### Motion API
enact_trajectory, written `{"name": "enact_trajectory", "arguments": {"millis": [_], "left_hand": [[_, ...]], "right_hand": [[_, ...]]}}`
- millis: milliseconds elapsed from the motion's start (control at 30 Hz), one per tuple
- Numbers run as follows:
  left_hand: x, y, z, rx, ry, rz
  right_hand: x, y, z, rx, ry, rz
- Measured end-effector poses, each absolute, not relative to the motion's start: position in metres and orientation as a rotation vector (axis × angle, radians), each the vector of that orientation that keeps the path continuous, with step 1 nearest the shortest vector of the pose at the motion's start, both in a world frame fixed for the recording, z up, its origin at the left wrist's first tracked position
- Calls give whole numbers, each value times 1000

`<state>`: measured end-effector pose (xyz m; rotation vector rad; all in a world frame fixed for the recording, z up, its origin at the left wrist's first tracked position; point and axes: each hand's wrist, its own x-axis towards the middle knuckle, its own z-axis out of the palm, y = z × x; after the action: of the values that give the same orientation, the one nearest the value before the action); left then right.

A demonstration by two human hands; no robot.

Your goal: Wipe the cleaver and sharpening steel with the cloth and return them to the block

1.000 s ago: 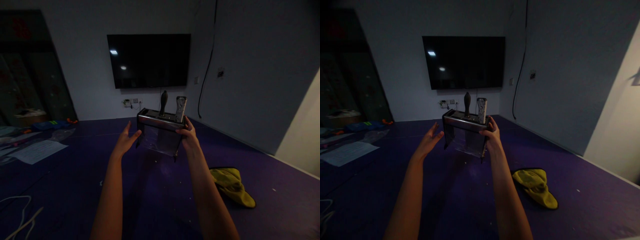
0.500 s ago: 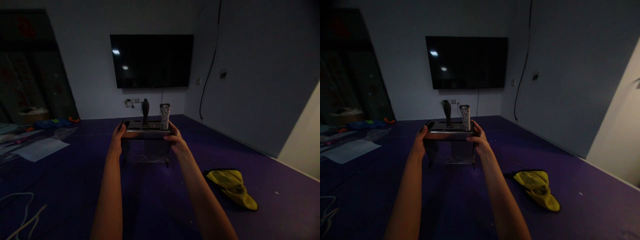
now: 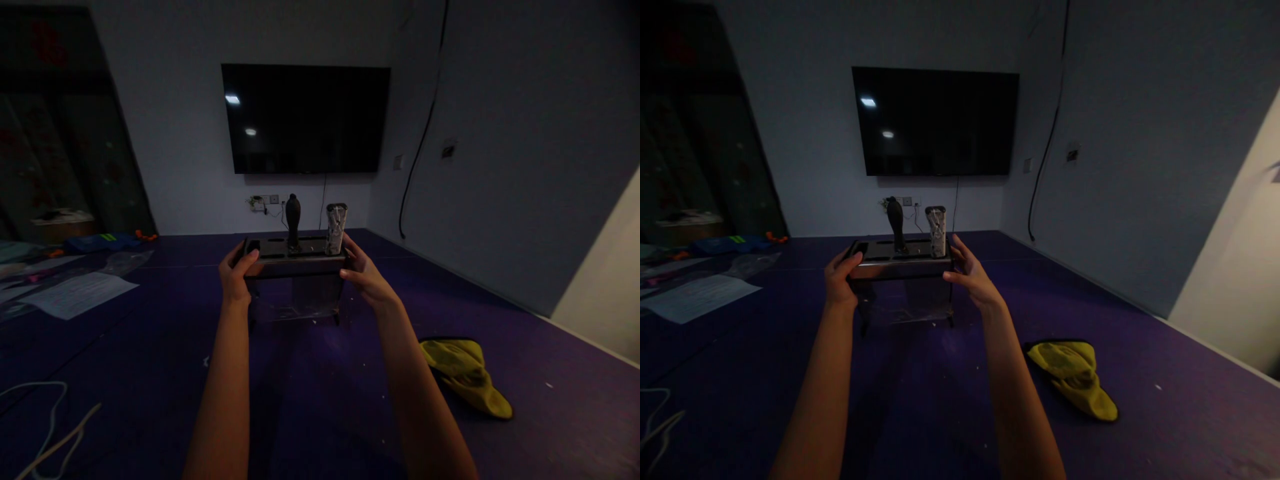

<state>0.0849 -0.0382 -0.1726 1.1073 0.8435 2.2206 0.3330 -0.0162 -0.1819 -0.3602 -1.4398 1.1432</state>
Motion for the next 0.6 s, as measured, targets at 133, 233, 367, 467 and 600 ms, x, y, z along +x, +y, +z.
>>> {"name": "enact_trajectory", "arguments": {"millis": [133,233,367,467,600], "left_hand": [[70,-30,-174,1009,919,2444],[53,-22,-181,849,1010,2637],[31,-16,-192,668,1126,2818],[20,-17,-201,626,1254,2887],[8,-16,-215,611,1412,2898]], "right_hand": [[358,-18,-179,-496,-1470,994],[375,-20,-179,-544,-1476,931],[390,-26,-176,-423,-1577,902],[395,-28,-175,-398,-1572,829],[395,-23,-177,-524,-1491,665]]}}
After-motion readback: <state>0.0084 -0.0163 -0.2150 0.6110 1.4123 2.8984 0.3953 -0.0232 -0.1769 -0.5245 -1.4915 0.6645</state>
